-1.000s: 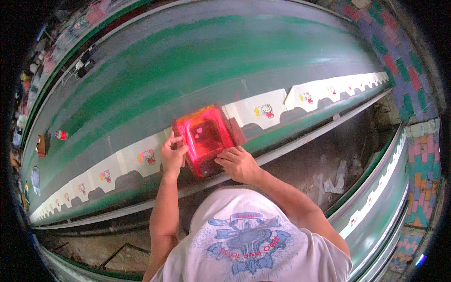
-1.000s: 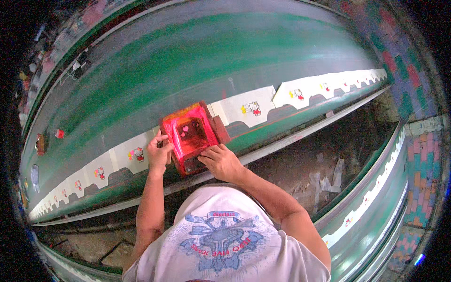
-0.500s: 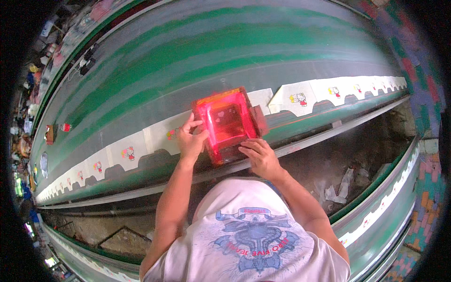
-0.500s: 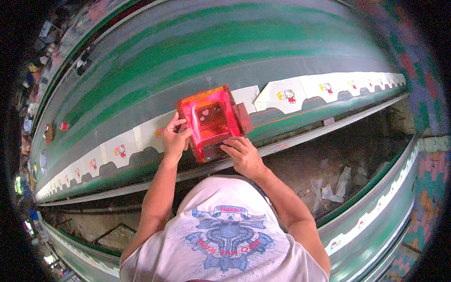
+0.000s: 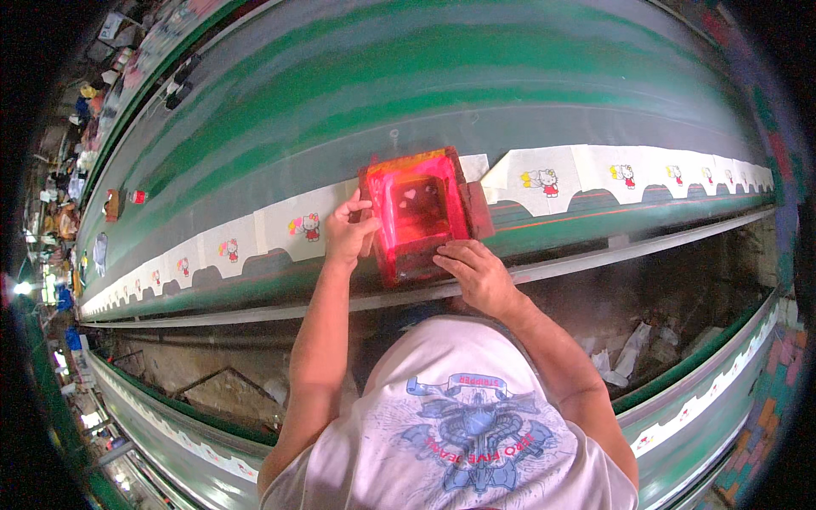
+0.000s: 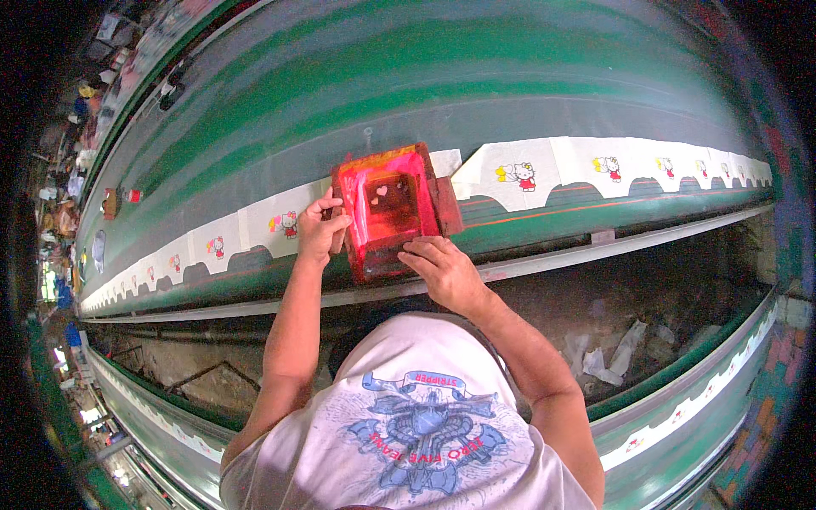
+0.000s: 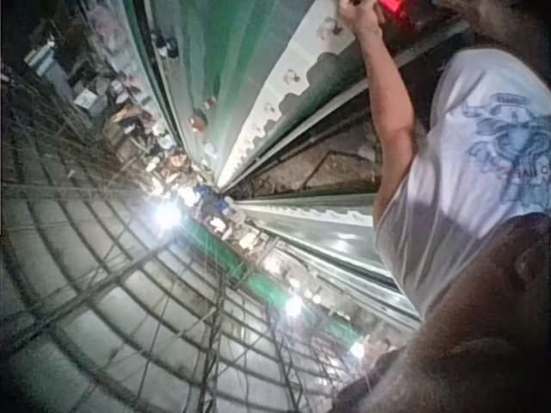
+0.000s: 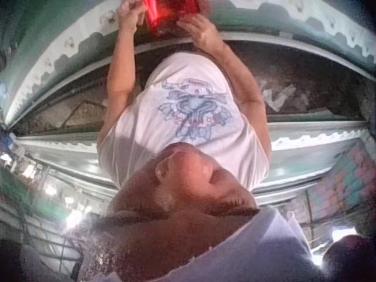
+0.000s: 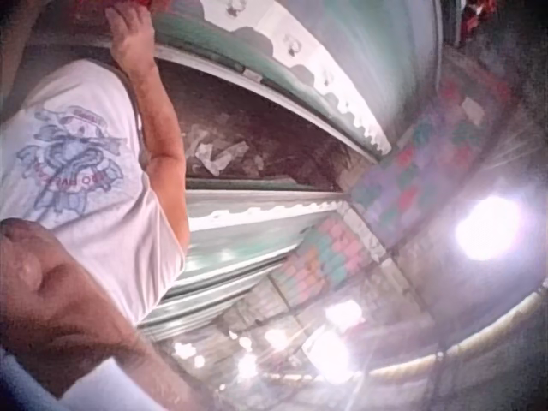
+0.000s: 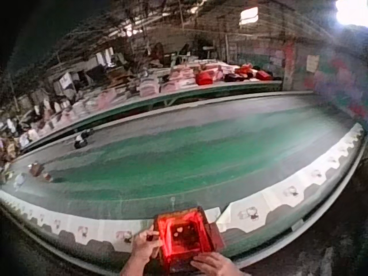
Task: The person holds a red mesh screen frame and rubs its surface with a small tool or cloth while standing at a long green workbench. The person then walks along the bench and places the frame on a cluttered table.
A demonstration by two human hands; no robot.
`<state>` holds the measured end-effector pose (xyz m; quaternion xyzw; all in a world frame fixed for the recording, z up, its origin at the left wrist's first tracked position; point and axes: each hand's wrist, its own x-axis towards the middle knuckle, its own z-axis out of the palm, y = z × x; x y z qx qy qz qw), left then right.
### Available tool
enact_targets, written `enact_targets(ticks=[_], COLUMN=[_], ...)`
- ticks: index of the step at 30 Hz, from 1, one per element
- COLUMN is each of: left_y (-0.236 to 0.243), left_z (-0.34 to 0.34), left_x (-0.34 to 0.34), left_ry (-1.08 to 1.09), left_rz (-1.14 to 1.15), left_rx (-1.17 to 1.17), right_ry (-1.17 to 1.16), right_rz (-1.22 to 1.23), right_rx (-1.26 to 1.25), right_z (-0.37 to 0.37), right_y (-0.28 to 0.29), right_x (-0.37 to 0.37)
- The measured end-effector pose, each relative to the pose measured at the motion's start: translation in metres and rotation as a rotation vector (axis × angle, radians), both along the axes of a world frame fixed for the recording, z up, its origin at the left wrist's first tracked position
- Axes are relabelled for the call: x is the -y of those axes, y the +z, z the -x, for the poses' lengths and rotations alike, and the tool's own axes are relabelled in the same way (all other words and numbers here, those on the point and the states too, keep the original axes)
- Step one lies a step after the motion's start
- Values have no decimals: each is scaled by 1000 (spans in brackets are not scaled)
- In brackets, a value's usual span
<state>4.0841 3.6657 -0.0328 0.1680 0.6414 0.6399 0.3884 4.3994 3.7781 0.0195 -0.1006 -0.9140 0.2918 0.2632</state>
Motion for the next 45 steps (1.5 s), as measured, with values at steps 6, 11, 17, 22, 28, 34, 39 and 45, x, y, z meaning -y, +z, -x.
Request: enact_targets(ticks=[6, 11, 17, 22, 28, 34, 39, 45], left_y=[-16, -16, -12, -6, 2, -23, -13, -7], left_z=[4, 3, -1, -4, -4, -1, -5, -8], left_x=[4, 4, 0, -4, -5, 1, -1, -4], left_ry=[5, -7, -39, -37, -83, -53, -77, -48], left_rz=[-5, 37, -23, 21, 43, 31, 21, -53], left_rx=[-23, -44, -91, -195, -291, -207, -183, -85], right_ry=[23, 103, 193, 128, -101, -66, -39, -42], right_rz=[-132, -383, -368, -204, -298, -359, -380, -307], right_rx=[103, 311, 455, 582, 402, 412, 407, 400], right_z=[14, 35, 58, 104, 131, 104, 67, 37], right_y=[28, 32, 45, 52, 25, 21, 22, 30], right_x=[-2, -1, -40, -86, -107, -62, -11, 21])
